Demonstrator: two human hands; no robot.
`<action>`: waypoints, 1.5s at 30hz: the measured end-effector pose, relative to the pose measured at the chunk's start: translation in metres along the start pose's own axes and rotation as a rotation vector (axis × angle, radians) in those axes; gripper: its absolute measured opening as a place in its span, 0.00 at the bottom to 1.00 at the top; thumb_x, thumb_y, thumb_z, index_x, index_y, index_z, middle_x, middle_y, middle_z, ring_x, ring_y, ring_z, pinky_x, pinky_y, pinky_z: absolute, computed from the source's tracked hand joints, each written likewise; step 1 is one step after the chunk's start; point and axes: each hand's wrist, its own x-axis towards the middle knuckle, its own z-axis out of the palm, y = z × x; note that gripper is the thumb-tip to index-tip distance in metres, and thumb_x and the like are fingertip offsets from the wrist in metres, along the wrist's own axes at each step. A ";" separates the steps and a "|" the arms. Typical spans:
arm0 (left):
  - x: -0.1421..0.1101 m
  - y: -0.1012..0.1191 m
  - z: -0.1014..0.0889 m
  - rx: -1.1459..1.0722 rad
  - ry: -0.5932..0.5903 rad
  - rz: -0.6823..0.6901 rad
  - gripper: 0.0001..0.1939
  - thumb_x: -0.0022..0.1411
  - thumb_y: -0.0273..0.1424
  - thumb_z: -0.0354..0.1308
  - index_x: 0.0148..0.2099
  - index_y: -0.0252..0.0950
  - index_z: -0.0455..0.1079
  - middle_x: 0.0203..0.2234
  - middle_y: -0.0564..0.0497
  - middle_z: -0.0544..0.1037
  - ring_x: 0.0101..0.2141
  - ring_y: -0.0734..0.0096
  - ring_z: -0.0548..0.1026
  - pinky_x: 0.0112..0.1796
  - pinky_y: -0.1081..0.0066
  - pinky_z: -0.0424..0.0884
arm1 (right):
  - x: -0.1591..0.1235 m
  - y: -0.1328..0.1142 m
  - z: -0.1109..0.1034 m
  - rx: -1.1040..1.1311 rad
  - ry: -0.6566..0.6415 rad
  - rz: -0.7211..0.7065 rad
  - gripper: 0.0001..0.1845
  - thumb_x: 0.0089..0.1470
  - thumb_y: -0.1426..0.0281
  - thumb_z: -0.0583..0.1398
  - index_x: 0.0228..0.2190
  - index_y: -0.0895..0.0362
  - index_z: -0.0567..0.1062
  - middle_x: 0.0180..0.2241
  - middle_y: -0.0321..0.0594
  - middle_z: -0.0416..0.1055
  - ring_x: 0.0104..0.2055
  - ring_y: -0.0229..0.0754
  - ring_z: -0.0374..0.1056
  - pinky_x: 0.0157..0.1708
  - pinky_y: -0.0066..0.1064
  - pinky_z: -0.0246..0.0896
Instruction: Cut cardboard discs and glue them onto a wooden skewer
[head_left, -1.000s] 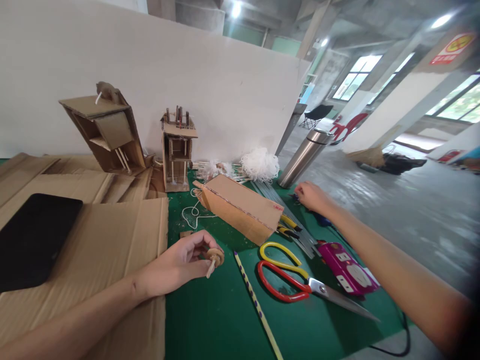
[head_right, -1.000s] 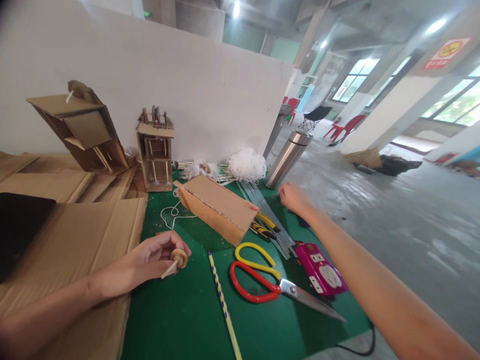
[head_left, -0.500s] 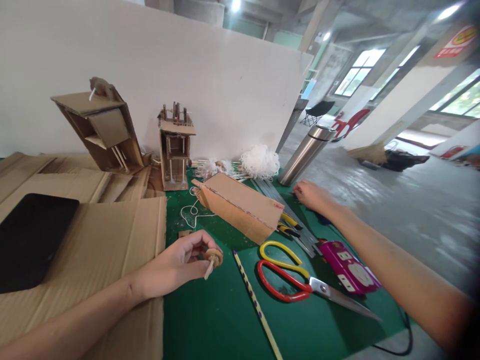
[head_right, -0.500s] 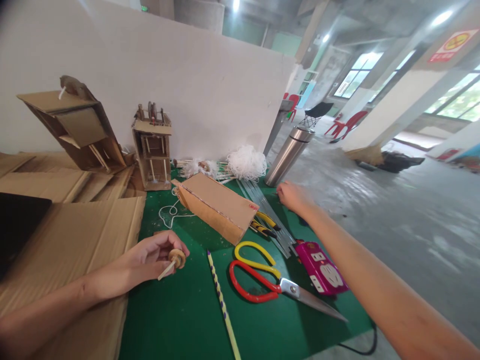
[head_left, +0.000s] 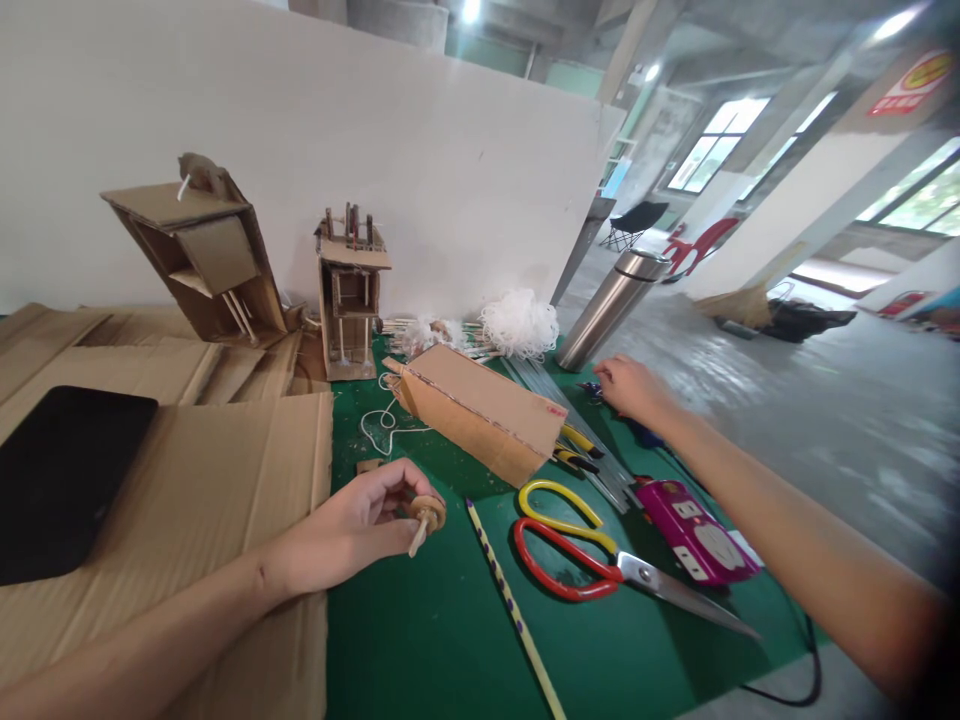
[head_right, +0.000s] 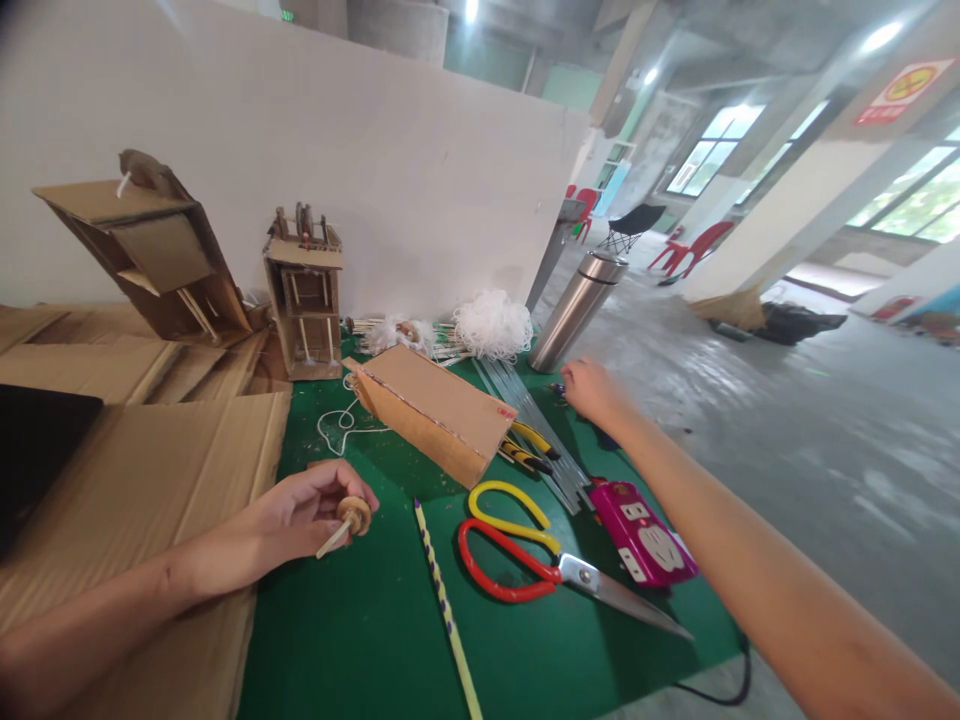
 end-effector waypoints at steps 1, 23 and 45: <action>0.000 0.000 0.000 0.004 -0.005 0.000 0.13 0.58 0.37 0.65 0.39 0.36 0.66 0.33 0.53 0.71 0.32 0.74 0.66 0.32 0.72 0.60 | -0.002 0.000 -0.002 0.006 0.011 0.012 0.13 0.62 0.66 0.59 0.47 0.58 0.72 0.49 0.45 0.70 0.46 0.45 0.70 0.45 0.43 0.68; 0.000 0.001 0.002 0.045 0.053 0.009 0.11 0.57 0.32 0.64 0.39 0.36 0.65 0.35 0.51 0.72 0.34 0.72 0.68 0.35 0.69 0.62 | -0.182 -0.152 -0.098 0.518 -0.105 -0.309 0.22 0.59 0.57 0.49 0.17 0.51 0.60 0.16 0.37 0.65 0.19 0.41 0.60 0.20 0.31 0.46; -0.003 0.006 0.005 0.019 0.029 0.017 0.10 0.57 0.31 0.63 0.38 0.35 0.65 0.32 0.51 0.72 0.32 0.72 0.67 0.33 0.71 0.60 | -0.176 -0.177 -0.091 0.589 0.098 -0.357 0.05 0.59 0.67 0.54 0.33 0.54 0.69 0.27 0.35 0.70 0.24 0.40 0.66 0.23 0.30 0.52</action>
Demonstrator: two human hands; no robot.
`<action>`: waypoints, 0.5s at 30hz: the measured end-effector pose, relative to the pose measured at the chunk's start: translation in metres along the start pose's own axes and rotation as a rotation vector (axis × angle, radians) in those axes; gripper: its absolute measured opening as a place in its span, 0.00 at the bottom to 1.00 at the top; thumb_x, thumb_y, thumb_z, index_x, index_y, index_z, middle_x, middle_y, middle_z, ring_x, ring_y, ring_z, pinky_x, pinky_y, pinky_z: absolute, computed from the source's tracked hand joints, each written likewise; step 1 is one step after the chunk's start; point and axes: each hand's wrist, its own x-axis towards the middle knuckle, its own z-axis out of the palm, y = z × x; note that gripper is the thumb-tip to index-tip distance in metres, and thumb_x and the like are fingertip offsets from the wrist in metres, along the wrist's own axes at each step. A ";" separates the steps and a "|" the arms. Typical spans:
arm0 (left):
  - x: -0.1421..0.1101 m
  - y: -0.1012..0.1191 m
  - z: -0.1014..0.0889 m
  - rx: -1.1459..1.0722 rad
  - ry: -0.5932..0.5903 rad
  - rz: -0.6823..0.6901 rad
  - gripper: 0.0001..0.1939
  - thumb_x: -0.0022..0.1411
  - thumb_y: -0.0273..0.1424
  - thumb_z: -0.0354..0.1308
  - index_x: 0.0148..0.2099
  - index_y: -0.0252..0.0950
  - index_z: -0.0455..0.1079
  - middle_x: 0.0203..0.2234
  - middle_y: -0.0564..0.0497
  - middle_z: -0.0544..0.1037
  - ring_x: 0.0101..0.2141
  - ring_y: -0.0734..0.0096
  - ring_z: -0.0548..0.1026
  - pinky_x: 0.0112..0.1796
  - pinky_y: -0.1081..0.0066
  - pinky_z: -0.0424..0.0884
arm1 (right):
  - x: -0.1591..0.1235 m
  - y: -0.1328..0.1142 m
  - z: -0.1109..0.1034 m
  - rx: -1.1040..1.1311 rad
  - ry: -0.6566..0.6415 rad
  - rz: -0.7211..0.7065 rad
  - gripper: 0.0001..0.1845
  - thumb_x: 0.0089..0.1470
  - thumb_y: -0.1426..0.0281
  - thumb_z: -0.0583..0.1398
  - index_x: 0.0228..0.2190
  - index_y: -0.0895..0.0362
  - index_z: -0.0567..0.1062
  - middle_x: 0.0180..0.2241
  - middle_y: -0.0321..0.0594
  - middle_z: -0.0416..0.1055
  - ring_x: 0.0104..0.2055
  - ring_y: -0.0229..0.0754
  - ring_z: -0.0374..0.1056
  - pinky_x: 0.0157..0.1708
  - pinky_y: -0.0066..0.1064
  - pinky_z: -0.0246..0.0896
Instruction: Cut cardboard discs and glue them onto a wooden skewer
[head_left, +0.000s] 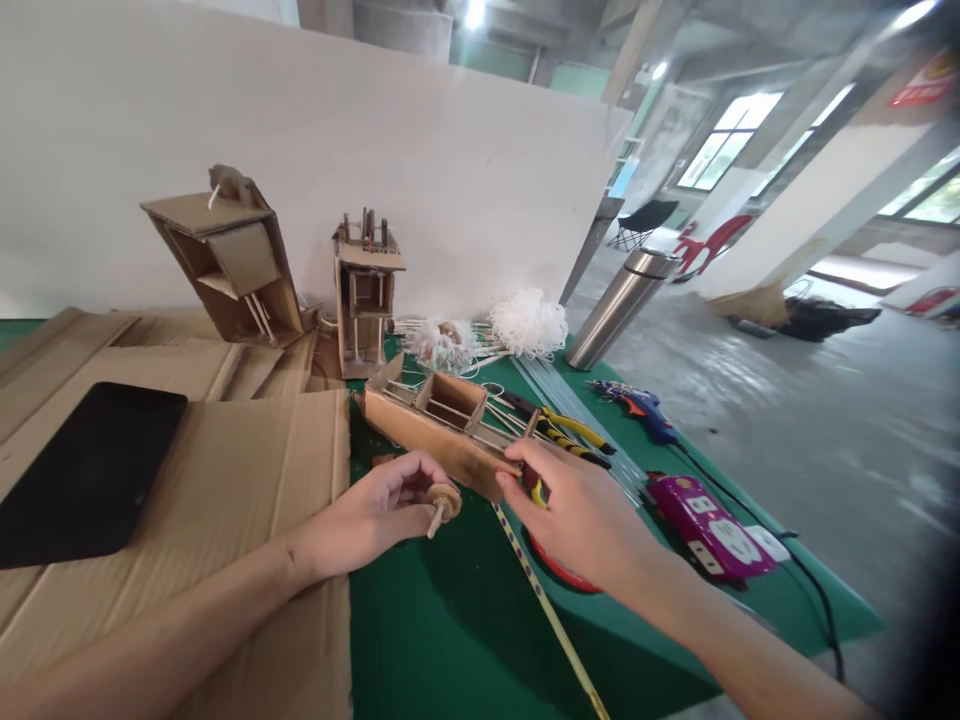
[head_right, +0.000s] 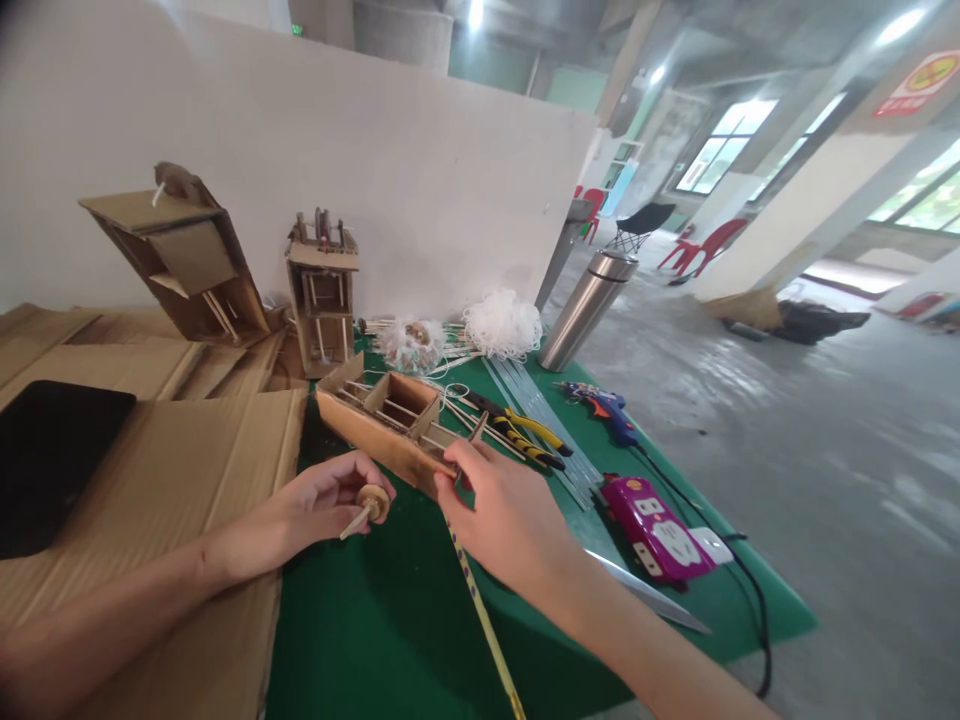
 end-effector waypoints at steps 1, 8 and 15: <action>0.000 0.000 0.000 0.002 -0.004 0.003 0.10 0.57 0.32 0.63 0.38 0.35 0.65 0.32 0.51 0.72 0.33 0.72 0.67 0.33 0.71 0.60 | 0.005 0.003 -0.003 0.101 0.001 0.037 0.06 0.59 0.67 0.55 0.31 0.54 0.69 0.25 0.34 0.69 0.25 0.39 0.65 0.24 0.29 0.53; 0.000 -0.003 -0.004 0.019 -0.026 0.006 0.09 0.59 0.32 0.62 0.40 0.35 0.65 0.33 0.52 0.71 0.34 0.72 0.67 0.34 0.71 0.60 | 0.039 0.035 0.011 0.897 0.222 0.290 0.14 0.51 0.57 0.62 0.27 0.55 0.69 0.15 0.25 0.55 0.14 0.32 0.51 0.14 0.26 0.44; 0.001 -0.004 -0.005 0.040 -0.022 -0.014 0.09 0.59 0.32 0.62 0.39 0.36 0.66 0.34 0.52 0.71 0.35 0.72 0.68 0.35 0.70 0.61 | 0.048 0.054 0.030 0.980 0.424 0.338 0.14 0.53 0.56 0.60 0.31 0.54 0.71 0.14 0.23 0.50 0.11 0.31 0.44 0.10 0.24 0.38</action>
